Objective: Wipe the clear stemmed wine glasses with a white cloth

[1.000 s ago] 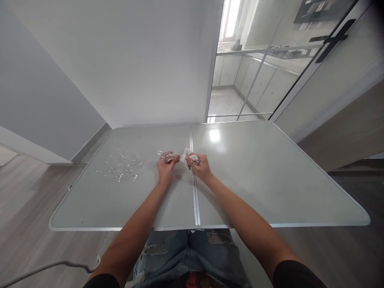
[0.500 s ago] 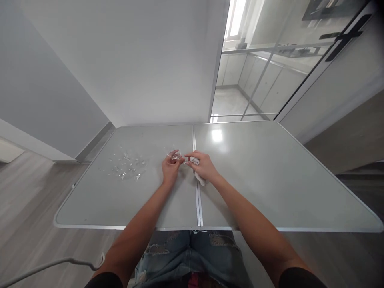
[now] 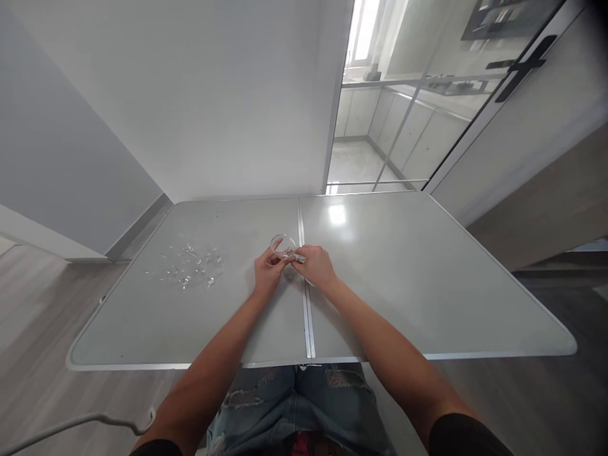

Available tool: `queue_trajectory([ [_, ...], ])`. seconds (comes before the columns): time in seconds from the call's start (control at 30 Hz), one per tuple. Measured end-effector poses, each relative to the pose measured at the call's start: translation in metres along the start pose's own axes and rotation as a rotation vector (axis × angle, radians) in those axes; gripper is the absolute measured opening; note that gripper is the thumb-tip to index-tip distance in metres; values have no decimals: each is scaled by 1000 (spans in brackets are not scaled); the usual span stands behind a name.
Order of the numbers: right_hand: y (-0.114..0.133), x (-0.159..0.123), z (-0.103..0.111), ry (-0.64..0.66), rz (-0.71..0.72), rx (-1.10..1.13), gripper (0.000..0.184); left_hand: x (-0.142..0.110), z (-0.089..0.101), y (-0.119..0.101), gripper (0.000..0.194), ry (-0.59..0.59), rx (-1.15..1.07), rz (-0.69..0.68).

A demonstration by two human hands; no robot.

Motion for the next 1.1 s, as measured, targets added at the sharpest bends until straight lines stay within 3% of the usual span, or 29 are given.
queue_trajectory([
  [0.2, -16, 4, 11, -72, -56, 17, 17, 1, -12, -2, 76, 92, -47, 49],
  [0.43, -102, 17, 8, -107, -463, 103, 29, -2, -12, -13, 36, 88, 113, 0],
  [0.53, -121, 21, -1, -52, -531, 94, 27, -2, -14, -14, 31, 102, 131, -8],
  [0.9, -118, 26, -10, -17, -550, 35, 29, -3, -14, -12, 29, 102, 196, 0],
  [1.1, -120, 15, 5, -63, -562, 31, 35, -10, -26, -13, 27, 279, 312, 28],
])
Point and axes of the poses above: each hand's wrist, its own x-axis towards the middle knuckle, its own z-axis out of the back of the hand, y = z × x, the point moved 8 cm from there along x, towards the middle knuckle, and after that the axes turned 14 degrees about -x, right-handed, at the moved point
